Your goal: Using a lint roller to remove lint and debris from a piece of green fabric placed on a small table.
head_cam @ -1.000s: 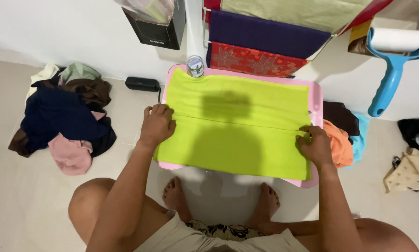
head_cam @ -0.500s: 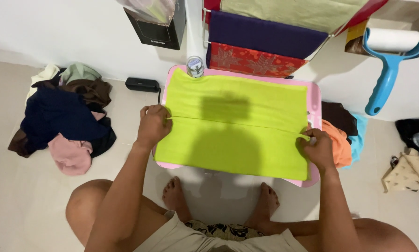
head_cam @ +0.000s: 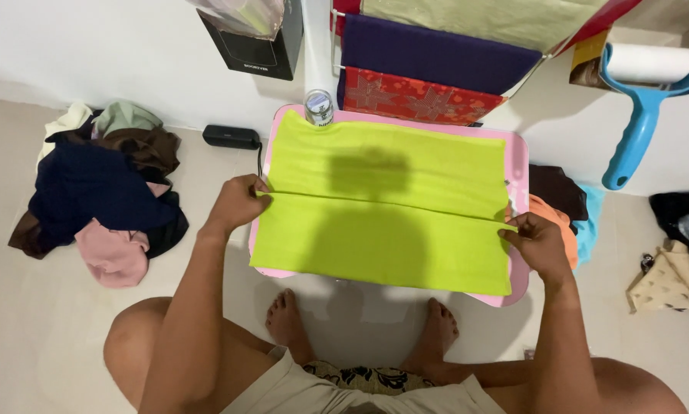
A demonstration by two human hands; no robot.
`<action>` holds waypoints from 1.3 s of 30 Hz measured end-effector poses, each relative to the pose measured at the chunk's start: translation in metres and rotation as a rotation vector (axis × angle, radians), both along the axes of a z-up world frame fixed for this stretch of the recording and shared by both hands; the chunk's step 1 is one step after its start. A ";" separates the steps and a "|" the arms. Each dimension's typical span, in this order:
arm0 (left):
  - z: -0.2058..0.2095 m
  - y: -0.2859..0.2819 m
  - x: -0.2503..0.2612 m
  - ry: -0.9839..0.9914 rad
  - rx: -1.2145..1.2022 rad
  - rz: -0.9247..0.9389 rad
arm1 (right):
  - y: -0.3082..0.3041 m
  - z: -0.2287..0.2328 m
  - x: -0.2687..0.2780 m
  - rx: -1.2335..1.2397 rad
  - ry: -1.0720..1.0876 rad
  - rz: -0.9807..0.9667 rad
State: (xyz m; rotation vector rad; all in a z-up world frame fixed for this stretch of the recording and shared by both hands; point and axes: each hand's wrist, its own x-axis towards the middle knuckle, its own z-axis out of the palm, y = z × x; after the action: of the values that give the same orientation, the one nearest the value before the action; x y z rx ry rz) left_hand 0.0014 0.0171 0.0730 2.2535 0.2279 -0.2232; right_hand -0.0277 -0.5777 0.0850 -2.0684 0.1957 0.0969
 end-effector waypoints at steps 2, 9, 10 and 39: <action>0.004 0.004 0.001 -0.010 -0.050 0.019 | 0.008 0.018 -0.002 0.057 -0.002 -0.021; -0.040 0.005 0.017 -0.118 -0.057 0.124 | 0.008 -0.034 0.023 0.097 -0.159 -0.156; -0.043 0.000 0.014 -0.115 -0.057 0.126 | 0.005 -0.048 0.023 0.097 -0.156 -0.155; -0.014 -0.085 -0.071 -0.244 0.543 -0.342 | 0.087 -0.039 -0.024 -0.779 -0.553 0.242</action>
State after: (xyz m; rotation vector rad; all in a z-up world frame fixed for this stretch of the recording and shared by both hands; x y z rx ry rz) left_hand -0.0696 -0.0683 0.0592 2.8241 -0.2632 -0.0648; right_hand -0.0513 -0.4912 0.0456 -2.7839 -0.4252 -0.4732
